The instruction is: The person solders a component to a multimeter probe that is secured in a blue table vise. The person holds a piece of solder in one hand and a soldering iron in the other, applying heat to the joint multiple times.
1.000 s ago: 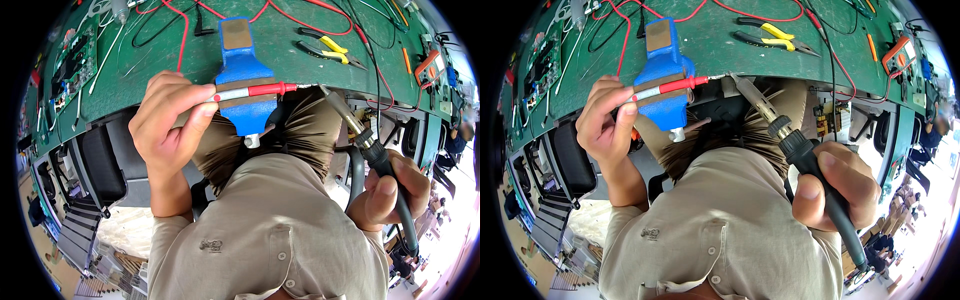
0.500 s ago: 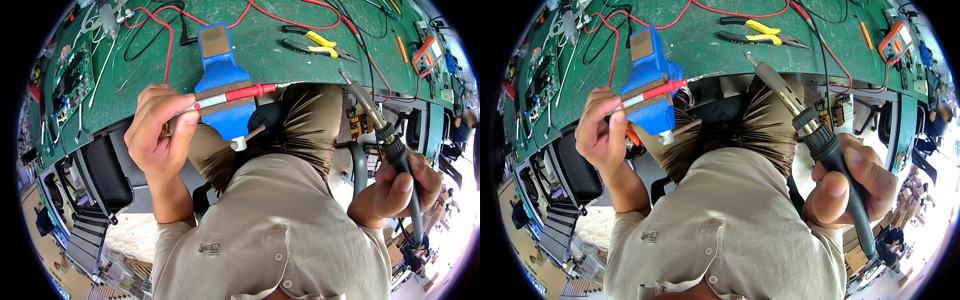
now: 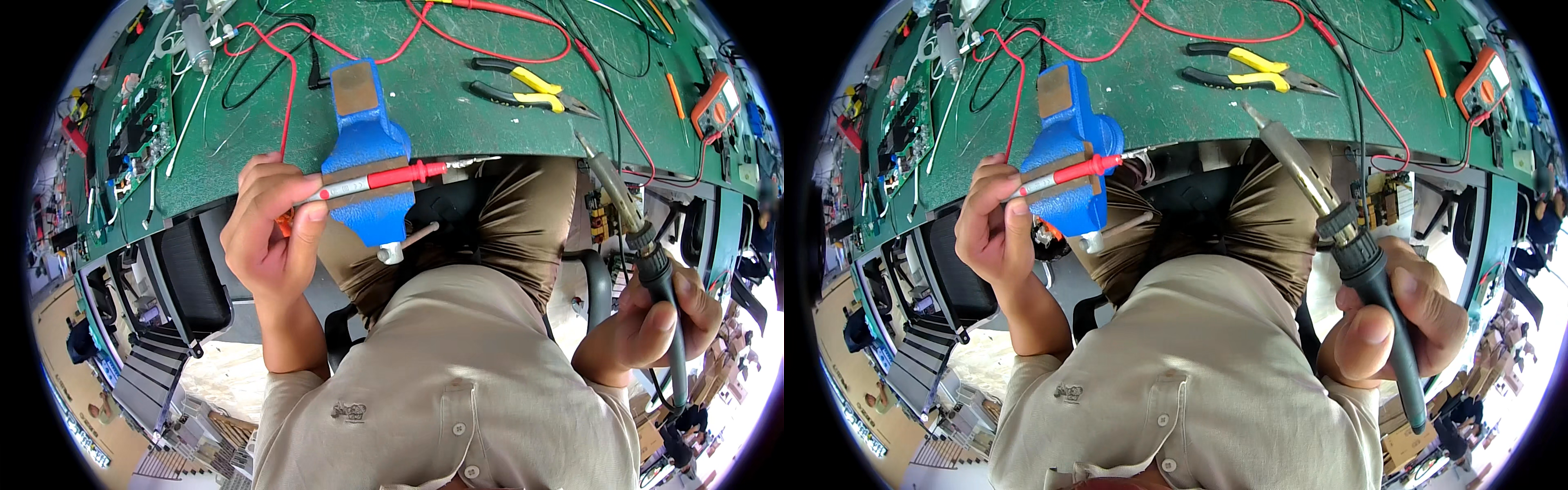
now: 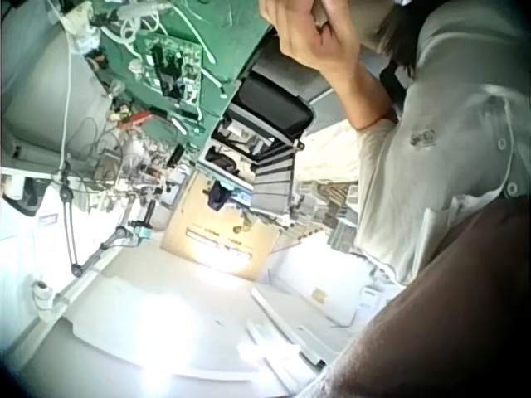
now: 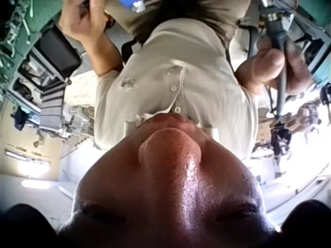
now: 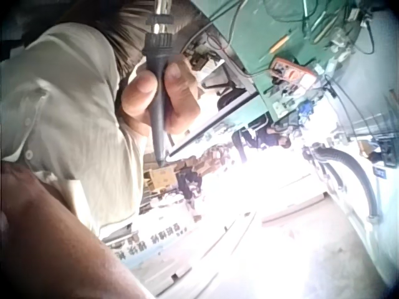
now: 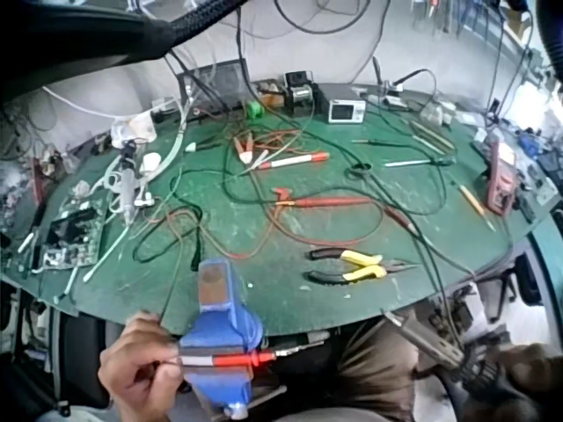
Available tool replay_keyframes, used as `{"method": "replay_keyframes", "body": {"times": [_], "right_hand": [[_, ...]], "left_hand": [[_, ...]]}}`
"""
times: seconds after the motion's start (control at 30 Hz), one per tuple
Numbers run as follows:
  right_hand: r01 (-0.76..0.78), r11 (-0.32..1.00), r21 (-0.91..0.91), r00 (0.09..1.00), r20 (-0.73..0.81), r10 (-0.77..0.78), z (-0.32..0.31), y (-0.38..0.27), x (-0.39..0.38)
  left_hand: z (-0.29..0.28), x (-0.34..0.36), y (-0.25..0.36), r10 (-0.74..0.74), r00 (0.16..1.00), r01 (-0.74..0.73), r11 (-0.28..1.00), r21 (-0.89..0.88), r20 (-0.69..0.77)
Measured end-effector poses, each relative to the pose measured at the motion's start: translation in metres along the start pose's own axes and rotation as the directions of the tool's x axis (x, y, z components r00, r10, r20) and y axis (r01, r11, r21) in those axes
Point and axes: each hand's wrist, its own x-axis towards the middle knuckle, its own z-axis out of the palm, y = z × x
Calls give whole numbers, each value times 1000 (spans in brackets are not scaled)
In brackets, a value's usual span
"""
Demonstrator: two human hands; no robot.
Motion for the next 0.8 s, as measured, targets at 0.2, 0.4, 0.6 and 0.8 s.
{"method": "replay_keyframes", "body": {"times": [0.2, 0.4, 0.6, 0.8], "right_hand": [[148, 979, 139, 960, 216, -176, -10, 15, 4], [41, 979, 198, 976, 202, -81, -8, 18, 10], [-385, 771, 507, 879, 455, 140, -26, 64, 60], [-623, 483, 615, 726, 685, 64, -28, 88, 104]], "left_hand": [[4, 2, 0, -12, 1000, 12, 1000, -10, -5], [2, 4, 2, -23, 1000, 23, 1000, -14, 6], [0, 3, 5, -48, 999, 49, 999, -23, 13], [1, 4, 7, -101, 995, 102, 994, -39, 26]]}}
